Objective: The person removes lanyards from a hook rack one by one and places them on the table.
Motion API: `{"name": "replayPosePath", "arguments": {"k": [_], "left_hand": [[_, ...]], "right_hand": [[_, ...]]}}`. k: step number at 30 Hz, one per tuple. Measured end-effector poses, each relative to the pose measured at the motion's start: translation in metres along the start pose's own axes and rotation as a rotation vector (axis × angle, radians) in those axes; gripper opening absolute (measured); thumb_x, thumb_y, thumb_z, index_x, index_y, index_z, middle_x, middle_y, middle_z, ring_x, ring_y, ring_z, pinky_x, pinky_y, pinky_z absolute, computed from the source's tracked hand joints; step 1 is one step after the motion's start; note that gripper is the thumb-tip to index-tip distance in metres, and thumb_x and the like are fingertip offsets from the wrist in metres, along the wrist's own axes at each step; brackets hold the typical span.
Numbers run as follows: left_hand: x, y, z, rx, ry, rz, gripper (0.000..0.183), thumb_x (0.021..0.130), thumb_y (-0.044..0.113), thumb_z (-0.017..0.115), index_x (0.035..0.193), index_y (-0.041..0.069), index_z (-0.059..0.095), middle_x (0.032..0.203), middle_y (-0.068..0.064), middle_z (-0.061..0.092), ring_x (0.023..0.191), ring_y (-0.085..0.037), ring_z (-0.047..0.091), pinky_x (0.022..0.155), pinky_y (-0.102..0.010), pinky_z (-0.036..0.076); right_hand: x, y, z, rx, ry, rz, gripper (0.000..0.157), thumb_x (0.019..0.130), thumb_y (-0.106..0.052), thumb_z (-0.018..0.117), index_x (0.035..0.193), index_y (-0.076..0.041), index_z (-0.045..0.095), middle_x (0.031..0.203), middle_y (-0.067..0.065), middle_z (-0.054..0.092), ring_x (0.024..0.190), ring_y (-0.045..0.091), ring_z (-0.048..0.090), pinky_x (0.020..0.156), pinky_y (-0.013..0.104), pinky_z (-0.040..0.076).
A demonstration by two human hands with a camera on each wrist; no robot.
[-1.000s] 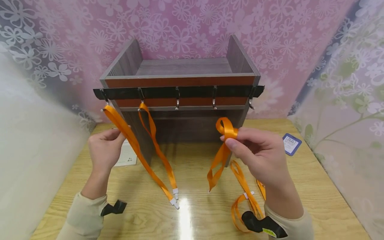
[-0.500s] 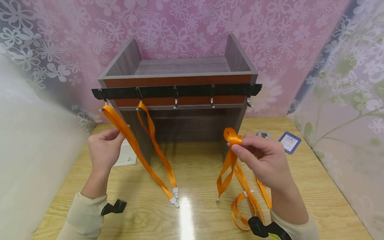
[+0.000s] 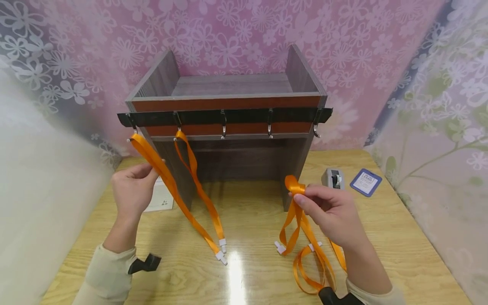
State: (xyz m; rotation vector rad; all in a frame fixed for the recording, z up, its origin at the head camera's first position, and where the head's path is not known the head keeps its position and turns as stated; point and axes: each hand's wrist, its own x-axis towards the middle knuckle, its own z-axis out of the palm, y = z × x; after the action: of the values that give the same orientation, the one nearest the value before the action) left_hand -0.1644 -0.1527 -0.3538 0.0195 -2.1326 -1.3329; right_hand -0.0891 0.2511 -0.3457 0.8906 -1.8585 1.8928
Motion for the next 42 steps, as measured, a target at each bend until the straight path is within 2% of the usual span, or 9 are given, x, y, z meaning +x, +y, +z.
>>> {"name": "replayPosePath", "arguments": {"k": [6, 13, 15, 19, 25, 30, 35, 39, 42], "left_hand": [[-0.001, 0.0, 0.0, -0.004, -0.009, -0.025, 0.02, 0.085, 0.023, 0.08, 0.094, 0.005, 0.082, 0.081, -0.015, 0.077, 0.063, 0.017, 0.061, 0.063, -0.01, 0.051], [0.0, 0.001, 0.0, -0.005, -0.003, -0.024, 0.019, 0.085, 0.022, 0.08, 0.094, 0.004, 0.082, 0.081, -0.015, 0.077, 0.063, 0.017, 0.061, 0.062, -0.01, 0.051], [0.001, 0.001, 0.0, -0.005, -0.004, -0.017, 0.019, 0.085, 0.022, 0.079, 0.094, 0.005, 0.082, 0.081, -0.015, 0.077, 0.063, 0.017, 0.061, 0.061, -0.011, 0.051], [0.001, 0.001, 0.0, -0.011, -0.013, -0.013, 0.02, 0.086, 0.022, 0.079, 0.095, 0.005, 0.082, 0.081, -0.015, 0.077, 0.063, 0.016, 0.061, 0.059, -0.012, 0.051], [0.001, 0.0, 0.0, -0.028, -0.015, -0.02, 0.021, 0.087, 0.024, 0.078, 0.095, 0.005, 0.082, 0.082, -0.016, 0.077, 0.064, 0.016, 0.061, 0.062, -0.01, 0.051], [-0.001, 0.0, -0.001, -0.025, -0.016, -0.017, 0.02, 0.087, 0.023, 0.078, 0.095, 0.005, 0.082, 0.082, -0.016, 0.077, 0.063, 0.017, 0.061, 0.062, -0.01, 0.051], [-0.001, 0.0, -0.002, -0.022, -0.017, -0.019, 0.019, 0.086, 0.021, 0.079, 0.096, 0.004, 0.081, 0.082, -0.015, 0.077, 0.063, 0.016, 0.061, 0.059, -0.012, 0.051], [0.0, -0.001, -0.002, -0.023, -0.018, -0.013, 0.019, 0.087, 0.021, 0.078, 0.096, 0.005, 0.082, 0.082, -0.015, 0.077, 0.063, 0.016, 0.061, 0.059, -0.012, 0.051], [0.001, -0.002, -0.001, -0.025, -0.022, -0.014, 0.019, 0.087, 0.022, 0.078, 0.095, 0.005, 0.082, 0.081, -0.015, 0.077, 0.063, 0.016, 0.061, 0.06, -0.012, 0.051]], "right_hand": [[-0.007, 0.012, 0.004, -0.021, -0.119, 0.04, 0.033, 0.085, 0.029, 0.051, 0.101, 0.008, 0.07, 0.067, 0.002, 0.049, 0.049, 0.01, 0.04, 0.037, 0.025, 0.03], [-0.017, 0.018, 0.01, -0.279, -0.197, 0.218, 0.026, 0.089, 0.017, 0.06, 0.097, -0.004, 0.072, 0.071, -0.001, 0.06, 0.049, 0.01, 0.049, 0.041, 0.024, 0.042], [-0.02, 0.02, 0.01, -0.321, -0.224, 0.267, 0.024, 0.091, 0.013, 0.061, 0.097, -0.008, 0.072, 0.073, -0.002, 0.062, 0.05, 0.01, 0.052, 0.044, 0.024, 0.045], [-0.027, 0.025, 0.009, -0.335, -0.271, 0.325, 0.021, 0.094, 0.006, 0.061, 0.098, -0.01, 0.073, 0.078, -0.003, 0.065, 0.051, 0.012, 0.054, 0.046, 0.027, 0.047], [-0.037, 0.038, 0.005, -0.334, -0.27, 0.403, 0.016, 0.097, 0.0, 0.061, 0.1, -0.009, 0.073, 0.079, -0.007, 0.066, 0.052, 0.016, 0.054, 0.046, 0.03, 0.047], [-0.047, 0.053, 0.002, -0.349, -0.277, 0.456, 0.012, 0.097, -0.004, 0.062, 0.098, -0.01, 0.072, 0.079, -0.007, 0.066, 0.052, 0.012, 0.054, 0.044, 0.027, 0.045], [-0.056, 0.065, 0.002, -0.407, -0.296, 0.492, 0.009, 0.097, -0.01, 0.065, 0.096, -0.015, 0.073, 0.076, -0.008, 0.067, 0.05, 0.016, 0.055, 0.041, 0.024, 0.042], [-0.06, 0.072, 0.004, -0.471, -0.325, 0.53, 0.007, 0.097, -0.018, 0.066, 0.093, -0.018, 0.073, 0.068, -0.006, 0.063, 0.047, 0.009, 0.051, 0.041, 0.022, 0.04], [-0.065, 0.077, 0.004, -0.499, -0.361, 0.523, 0.008, 0.097, -0.019, 0.066, 0.093, -0.017, 0.073, 0.067, -0.002, 0.063, 0.048, 0.0, 0.046, 0.041, 0.021, 0.039]]}}
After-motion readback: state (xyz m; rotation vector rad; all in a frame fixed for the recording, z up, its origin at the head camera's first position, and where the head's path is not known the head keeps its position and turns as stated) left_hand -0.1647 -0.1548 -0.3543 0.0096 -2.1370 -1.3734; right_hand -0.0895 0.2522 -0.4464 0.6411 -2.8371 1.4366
